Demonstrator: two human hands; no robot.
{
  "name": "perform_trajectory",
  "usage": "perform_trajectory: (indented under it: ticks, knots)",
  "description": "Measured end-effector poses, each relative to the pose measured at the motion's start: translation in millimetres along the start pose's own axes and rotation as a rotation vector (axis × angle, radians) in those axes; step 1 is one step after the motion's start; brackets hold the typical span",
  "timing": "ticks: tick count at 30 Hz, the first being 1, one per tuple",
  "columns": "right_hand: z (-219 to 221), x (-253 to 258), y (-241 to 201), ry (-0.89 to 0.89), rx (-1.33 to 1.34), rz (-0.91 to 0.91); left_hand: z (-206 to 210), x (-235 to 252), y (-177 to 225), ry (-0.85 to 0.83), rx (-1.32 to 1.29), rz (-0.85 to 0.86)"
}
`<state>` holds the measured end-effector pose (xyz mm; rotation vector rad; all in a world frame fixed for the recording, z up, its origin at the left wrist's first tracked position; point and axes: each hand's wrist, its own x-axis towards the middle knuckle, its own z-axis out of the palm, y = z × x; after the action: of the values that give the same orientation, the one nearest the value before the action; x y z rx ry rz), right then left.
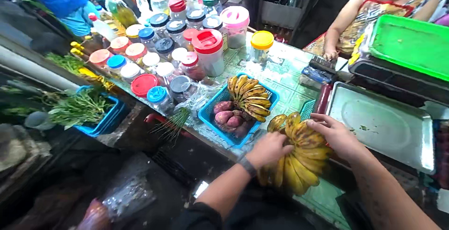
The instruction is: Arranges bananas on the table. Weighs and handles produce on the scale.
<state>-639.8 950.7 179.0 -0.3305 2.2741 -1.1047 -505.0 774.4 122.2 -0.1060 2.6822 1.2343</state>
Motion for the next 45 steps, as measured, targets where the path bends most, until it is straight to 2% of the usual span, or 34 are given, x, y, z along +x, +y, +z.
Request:
perform_trajectory:
  ticks: [2, 5, 8, 11, 13, 16, 19, 21, 26, 29, 32, 36, 38, 41, 45]
  knots:
    - [9, 15, -7, 0.007, -0.083, 0.065, -23, 4, -15, 0.221, -0.05, -0.161]
    - [19, 27, -17, 0.022, -0.126, 0.103, -58, 30, -88, 0.588, -0.342, -0.415]
    - [23, 35, -18, -0.011, -0.138, 0.156, -64, 64, -152, 0.603, -0.707, -0.581]
    - [24, 38, -21, -0.025, -0.161, 0.196, -62, 81, -174, 0.562, -0.839, -0.589]
    - [23, 40, -23, -0.019, -0.231, 0.207, -64, 84, -187, 0.539, -0.96, -0.517]
    - [25, 38, -32, 0.092, -0.451, 0.114, -76, 80, -178, 0.473, -1.131, -0.447]
    - [45, 18, -50, 0.241, -0.617, -0.256, -83, 64, -168, 0.451, -1.206, -0.386]
    - [62, 3, -57, 0.245, -0.591, -0.416, -83, 50, -162, 0.48, -1.25, -0.338]
    - [103, -28, -46, 0.115, -0.484, -0.524, -63, -7, -153, 0.655, -1.394, -0.306]
    - [126, -47, -23, 0.196, -0.454, -0.707, -58, -51, -137, 0.687, -1.547, -0.26]
    - [137, -68, -3, 0.323, -0.355, -0.97, -49, -83, -126, 0.663, -1.655, -0.087]
    - [138, -98, -2, 0.269, -0.232, -1.275, -41, -99, -109, 0.575, -1.752, 0.225]
    - [134, -111, -1, 0.211, -0.153, -1.395, -42, -102, -89, 0.603, -1.773, 0.273]
    - [114, -129, -5, 0.224, -0.008, -1.447, -43, -106, -55, 0.632, -1.788, 0.357]
    - [79, -148, -26, 0.415, 0.145, -1.292, -40, -105, -34, 0.502, -1.74, 0.576]
